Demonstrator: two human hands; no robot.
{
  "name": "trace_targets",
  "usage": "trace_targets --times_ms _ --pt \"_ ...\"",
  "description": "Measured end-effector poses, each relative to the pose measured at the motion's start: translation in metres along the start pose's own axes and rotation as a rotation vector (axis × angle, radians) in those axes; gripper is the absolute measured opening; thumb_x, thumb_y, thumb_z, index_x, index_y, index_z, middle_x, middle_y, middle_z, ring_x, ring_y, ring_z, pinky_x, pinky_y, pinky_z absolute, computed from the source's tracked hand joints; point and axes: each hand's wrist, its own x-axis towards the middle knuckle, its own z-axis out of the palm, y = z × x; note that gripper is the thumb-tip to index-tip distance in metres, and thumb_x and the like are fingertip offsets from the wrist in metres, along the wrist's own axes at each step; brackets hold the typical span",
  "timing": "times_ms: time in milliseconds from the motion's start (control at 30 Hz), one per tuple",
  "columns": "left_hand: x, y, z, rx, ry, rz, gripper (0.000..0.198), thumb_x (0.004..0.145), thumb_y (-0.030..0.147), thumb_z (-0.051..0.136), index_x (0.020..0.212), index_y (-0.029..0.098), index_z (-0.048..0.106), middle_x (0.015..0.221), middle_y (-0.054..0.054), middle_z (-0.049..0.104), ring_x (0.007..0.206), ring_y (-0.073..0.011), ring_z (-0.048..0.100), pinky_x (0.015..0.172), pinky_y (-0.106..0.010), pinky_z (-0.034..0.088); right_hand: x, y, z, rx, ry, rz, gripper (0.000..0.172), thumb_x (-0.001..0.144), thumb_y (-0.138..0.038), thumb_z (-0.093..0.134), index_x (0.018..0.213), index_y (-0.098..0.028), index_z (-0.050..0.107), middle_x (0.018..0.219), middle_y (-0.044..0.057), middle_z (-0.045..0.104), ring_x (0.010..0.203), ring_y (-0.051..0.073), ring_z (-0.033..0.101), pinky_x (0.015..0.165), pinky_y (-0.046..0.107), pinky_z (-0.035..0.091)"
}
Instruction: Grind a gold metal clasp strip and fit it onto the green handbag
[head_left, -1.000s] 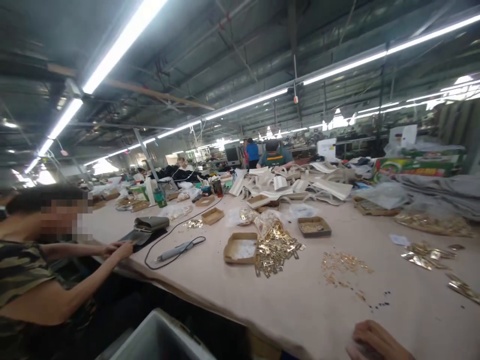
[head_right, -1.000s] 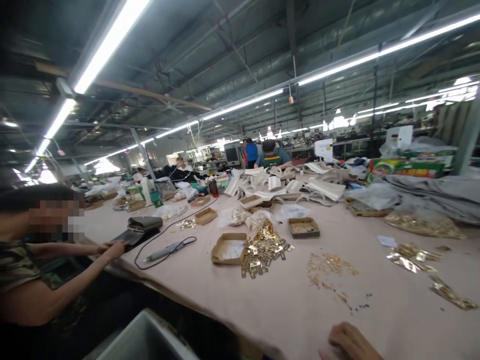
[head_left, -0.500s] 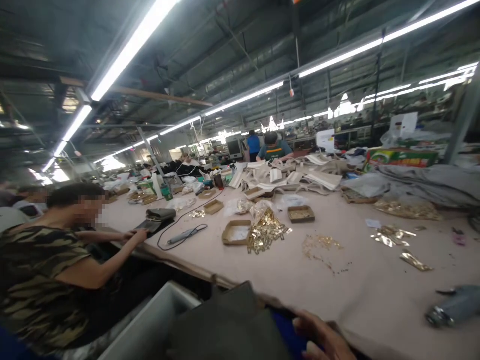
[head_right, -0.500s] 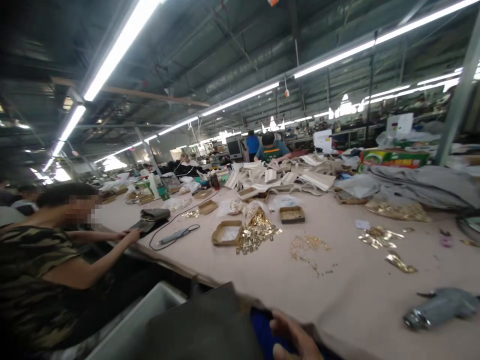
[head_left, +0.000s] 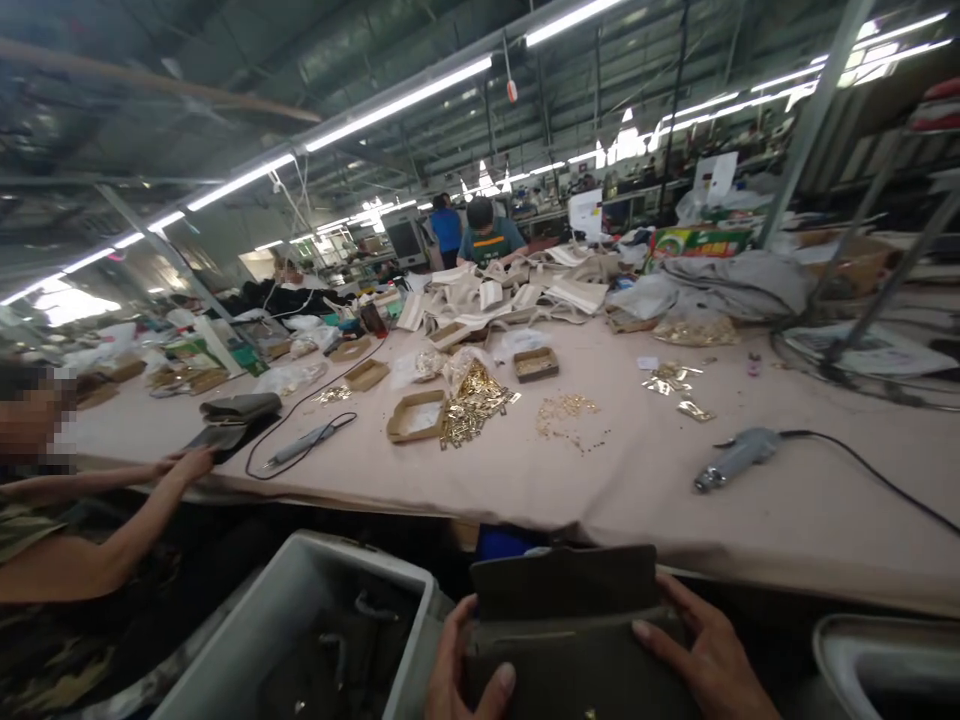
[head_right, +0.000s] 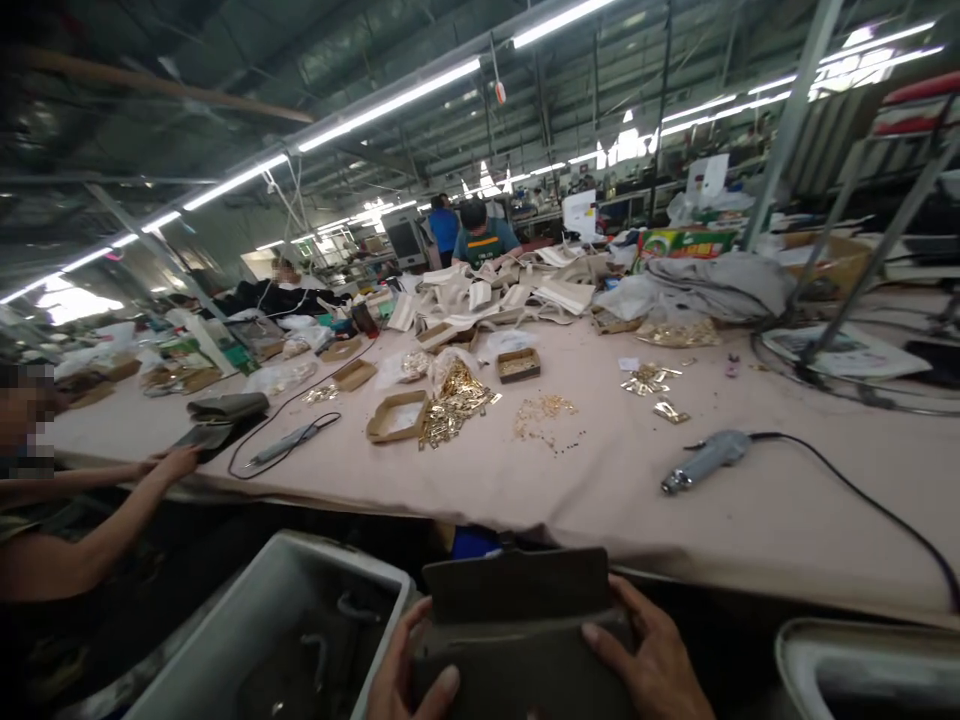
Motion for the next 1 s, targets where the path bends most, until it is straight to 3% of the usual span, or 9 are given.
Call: trace_targets --times_ms 133,233,367,467,567,633,700,833,1000 --pt "0.018 0.027 0.008 0.15 0.193 0.117 0.067 0.065 0.061 0.087 0.118 0.023 0.07 0.121 -0.014 0.073 0.117 -0.0371 0.065 0.1 -0.042 0.053 0.007 -0.007 0.002 -0.084 0.093 0.01 0.062 0.07 -0.053 0.08 0.119 -0.015 0.075 0.124 0.012 0.072 0.122 0.037 0.064 0.104 0.042 0.055" --pt "0.026 0.054 0.017 0.207 0.342 0.129 0.054 0.069 0.062 0.085 0.103 0.022 0.074 0.097 -0.01 0.077 0.088 -0.0283 0.072 0.077 -0.034 0.059 0.009 -0.017 0.006 -0.128 0.11 -0.013 0.058 0.071 -0.054 0.079 0.116 -0.019 0.077 0.108 0.009 0.077 0.098 0.034 0.073 0.087 0.039 0.062" --pt "0.03 0.095 0.041 -0.073 0.101 -0.129 0.065 0.073 0.068 0.079 0.11 0.015 0.072 0.065 -0.007 0.072 0.046 -0.0154 0.059 0.038 -0.021 0.041 0.009 -0.017 0.016 -0.11 0.06 0.063 0.069 0.071 -0.059 0.078 0.124 -0.015 0.073 0.075 0.005 0.076 0.043 0.021 0.059 0.044 0.032 0.054" --pt "0.038 0.112 0.062 -0.231 -0.037 -0.284 0.072 0.073 0.071 0.077 0.109 0.01 0.073 0.067 -0.012 0.074 0.048 -0.0165 0.063 0.037 -0.019 0.042 0.011 -0.015 0.023 -0.126 0.052 0.022 0.065 0.071 -0.058 0.078 0.121 -0.017 0.074 0.091 0.005 0.078 0.048 0.019 0.06 0.049 0.031 0.056" --pt "0.05 0.114 0.075 -0.253 -0.06 -0.305 0.059 0.062 0.057 0.092 0.091 0.007 0.076 0.073 -0.013 0.076 0.055 -0.0157 0.066 0.045 -0.02 0.052 0.015 -0.014 0.026 -0.135 0.025 -0.048 0.06 0.076 -0.058 0.075 0.121 -0.019 0.073 0.113 0.007 0.076 0.08 0.027 0.073 0.074 0.035 0.063" --pt "0.057 0.111 0.08 -0.252 -0.046 -0.336 0.055 0.058 0.051 0.096 0.084 0.007 0.076 0.075 -0.015 0.077 0.057 -0.0169 0.068 0.049 -0.022 0.056 0.017 -0.013 0.026 -0.137 0.025 -0.072 0.058 0.077 -0.058 0.074 0.12 -0.019 0.074 0.117 0.008 0.075 0.105 0.033 0.07 0.093 0.039 0.059" --pt "0.062 0.108 0.083 -0.247 -0.039 -0.375 0.054 0.058 0.051 0.095 0.084 0.007 0.076 0.075 -0.017 0.078 0.057 -0.0192 0.07 0.049 -0.024 0.057 0.018 -0.009 0.025 -0.141 0.026 -0.068 0.057 0.077 -0.058 0.074 0.12 -0.02 0.074 0.119 0.009 0.074 0.115 0.035 0.067 0.1 0.042 0.056" --pt "0.065 0.104 0.089 -0.218 -0.094 -0.375 0.048 0.052 0.03 0.1 0.088 0.009 0.077 0.079 -0.015 0.079 0.063 -0.0216 0.073 0.056 -0.026 0.059 0.021 0.0 0.023 -0.163 0.051 -0.021 0.059 0.078 -0.059 0.073 0.123 -0.02 0.074 0.124 0.009 0.072 0.115 0.034 0.067 0.1 0.04 0.056" --pt "0.065 0.088 0.107 -0.108 -0.088 -0.195 0.047 0.056 0.021 0.097 0.099 0.01 0.08 0.081 -0.013 0.08 0.066 -0.0223 0.074 0.064 -0.03 0.063 0.029 0.008 0.023 -0.178 0.076 0.046 0.065 0.077 -0.064 0.071 0.122 -0.018 0.074 0.124 0.012 0.072 0.079 0.028 0.073 0.078 0.039 0.063"
